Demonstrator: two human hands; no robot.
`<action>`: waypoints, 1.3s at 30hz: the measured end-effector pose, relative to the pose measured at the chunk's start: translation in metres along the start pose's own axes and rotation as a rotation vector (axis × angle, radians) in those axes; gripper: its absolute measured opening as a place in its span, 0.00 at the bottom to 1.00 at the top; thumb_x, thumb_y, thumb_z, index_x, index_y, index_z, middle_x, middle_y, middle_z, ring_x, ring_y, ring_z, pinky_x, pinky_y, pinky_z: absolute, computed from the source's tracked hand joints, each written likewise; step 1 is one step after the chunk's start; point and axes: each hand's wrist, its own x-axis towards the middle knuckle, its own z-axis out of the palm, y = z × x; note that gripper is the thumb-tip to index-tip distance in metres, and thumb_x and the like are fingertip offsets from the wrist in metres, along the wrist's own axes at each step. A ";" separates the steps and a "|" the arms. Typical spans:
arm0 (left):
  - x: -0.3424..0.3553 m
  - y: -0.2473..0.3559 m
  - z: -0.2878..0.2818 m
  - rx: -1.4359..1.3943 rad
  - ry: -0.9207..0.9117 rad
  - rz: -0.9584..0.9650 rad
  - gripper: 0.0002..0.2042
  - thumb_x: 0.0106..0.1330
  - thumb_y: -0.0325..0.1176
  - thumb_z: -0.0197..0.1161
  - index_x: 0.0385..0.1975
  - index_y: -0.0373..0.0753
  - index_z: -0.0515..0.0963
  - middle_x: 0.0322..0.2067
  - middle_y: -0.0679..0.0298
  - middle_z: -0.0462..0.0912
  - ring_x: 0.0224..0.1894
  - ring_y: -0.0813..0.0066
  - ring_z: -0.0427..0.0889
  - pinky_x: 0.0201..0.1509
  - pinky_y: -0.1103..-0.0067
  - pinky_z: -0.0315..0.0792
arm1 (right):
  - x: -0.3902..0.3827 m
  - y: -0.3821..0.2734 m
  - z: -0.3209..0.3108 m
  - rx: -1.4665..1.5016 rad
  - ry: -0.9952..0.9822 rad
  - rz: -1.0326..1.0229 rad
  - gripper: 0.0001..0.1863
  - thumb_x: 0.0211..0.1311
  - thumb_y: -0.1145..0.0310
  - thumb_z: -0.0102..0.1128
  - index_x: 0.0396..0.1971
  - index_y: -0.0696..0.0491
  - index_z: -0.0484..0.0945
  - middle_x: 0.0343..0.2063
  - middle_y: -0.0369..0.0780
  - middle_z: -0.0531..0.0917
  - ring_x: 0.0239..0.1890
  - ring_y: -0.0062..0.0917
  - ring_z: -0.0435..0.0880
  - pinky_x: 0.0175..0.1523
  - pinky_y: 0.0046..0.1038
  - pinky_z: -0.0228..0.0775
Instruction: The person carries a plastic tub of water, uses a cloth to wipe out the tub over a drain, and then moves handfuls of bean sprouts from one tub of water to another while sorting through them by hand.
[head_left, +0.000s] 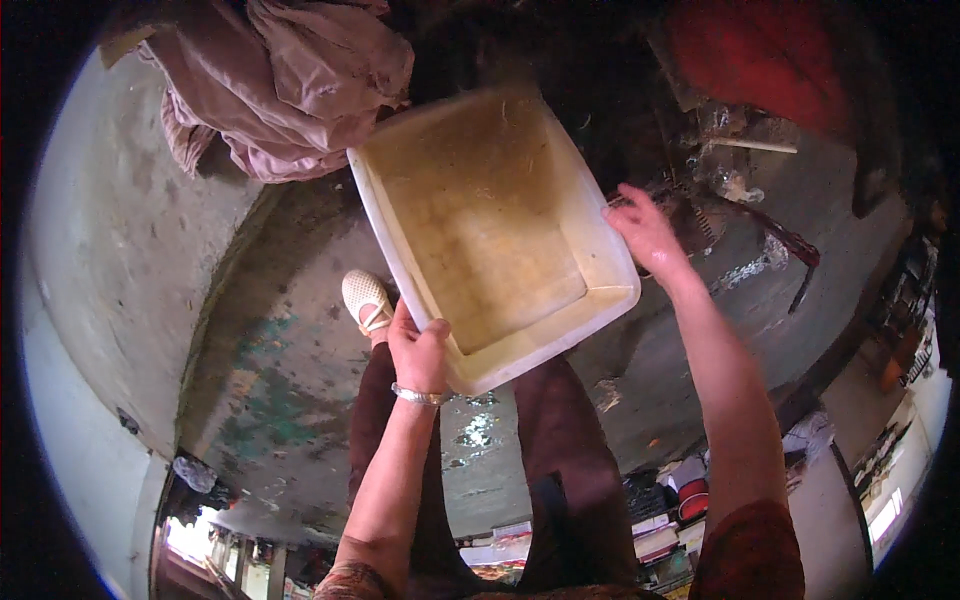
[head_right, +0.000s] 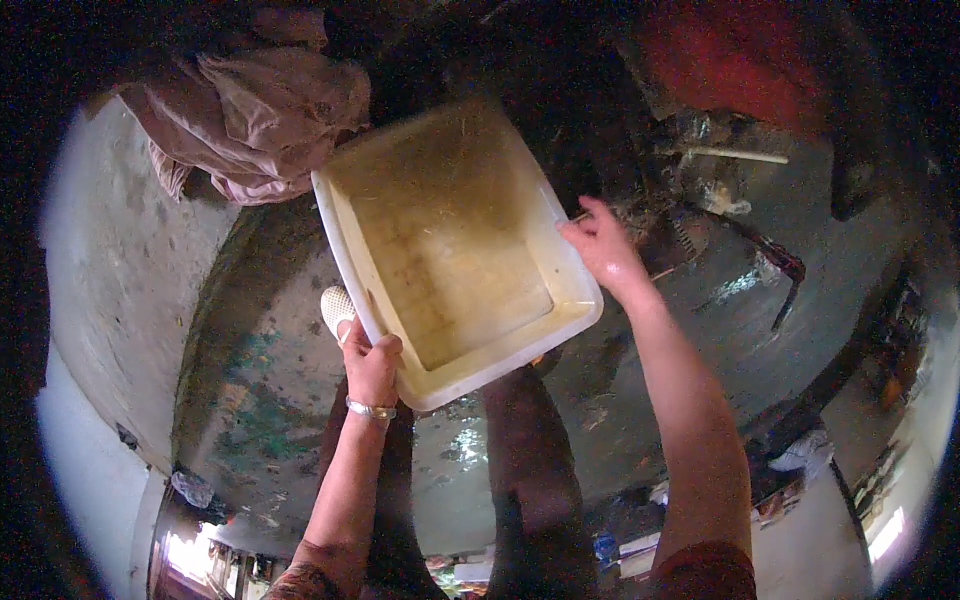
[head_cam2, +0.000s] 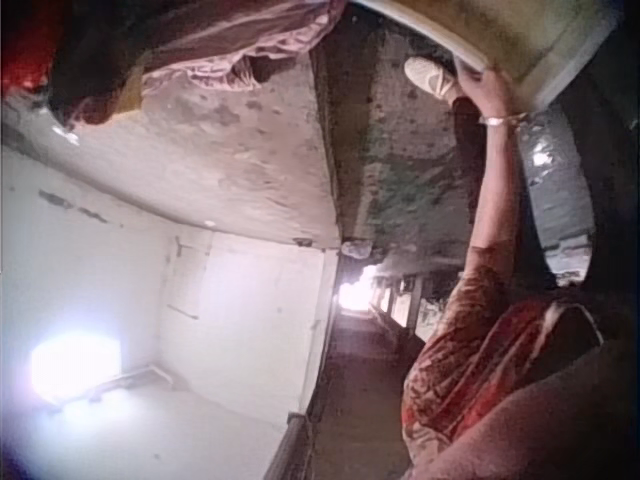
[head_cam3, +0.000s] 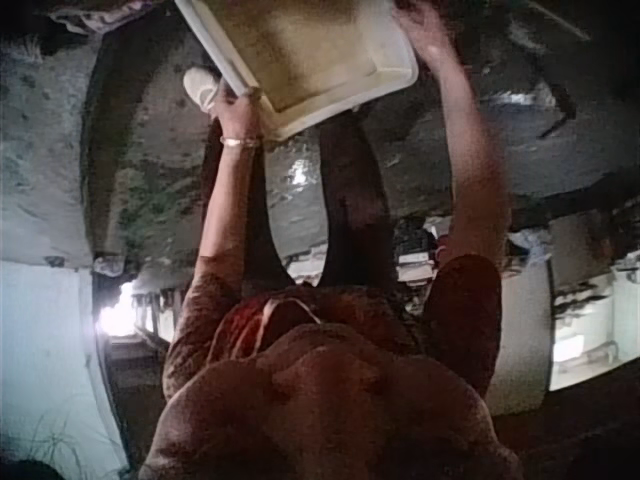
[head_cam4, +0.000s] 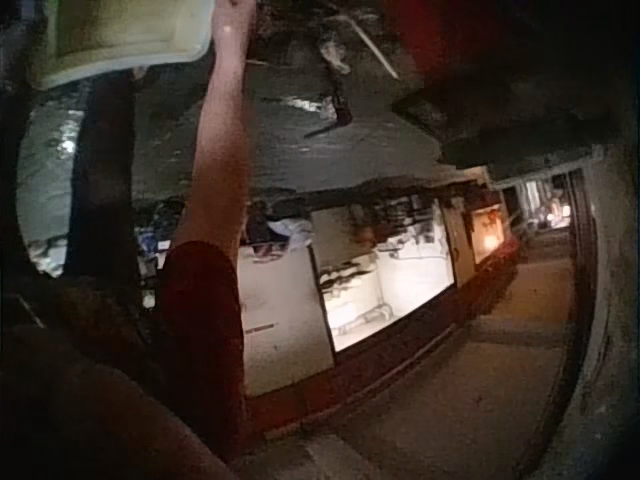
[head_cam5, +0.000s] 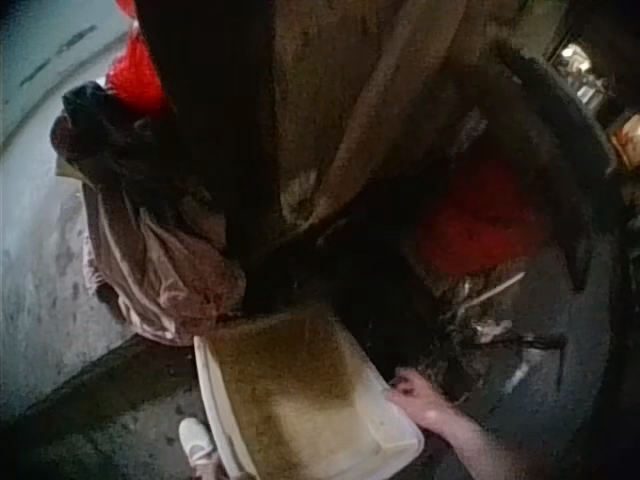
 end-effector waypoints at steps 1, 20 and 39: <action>-0.001 0.001 0.000 0.014 0.001 -0.019 0.25 0.49 0.17 0.52 0.52 0.33 0.69 0.37 0.64 0.79 0.35 0.78 0.78 0.37 0.84 0.70 | -0.002 0.008 0.007 -0.044 0.004 0.043 0.33 0.56 0.61 0.60 0.60 0.57 0.62 0.45 0.51 0.79 0.47 0.36 0.79 0.52 0.33 0.68; -0.004 0.032 0.007 -0.071 -0.093 0.014 0.22 0.52 0.18 0.53 0.51 0.31 0.69 0.35 0.66 0.79 0.33 0.82 0.76 0.35 0.86 0.69 | 0.009 -0.001 0.021 -0.445 0.242 -0.281 0.18 0.58 0.70 0.55 0.50 0.57 0.72 0.38 0.48 0.81 0.41 0.35 0.81 0.47 0.30 0.69; -0.120 0.204 0.078 -0.437 -0.600 0.012 0.43 0.60 0.21 0.61 0.69 0.46 0.39 0.27 0.66 0.78 0.17 0.90 0.68 0.15 0.91 0.60 | -0.026 -0.048 -0.094 0.083 -0.093 -0.077 0.21 0.58 0.66 0.59 0.50 0.58 0.73 0.40 0.41 0.81 0.41 0.24 0.79 0.47 0.26 0.70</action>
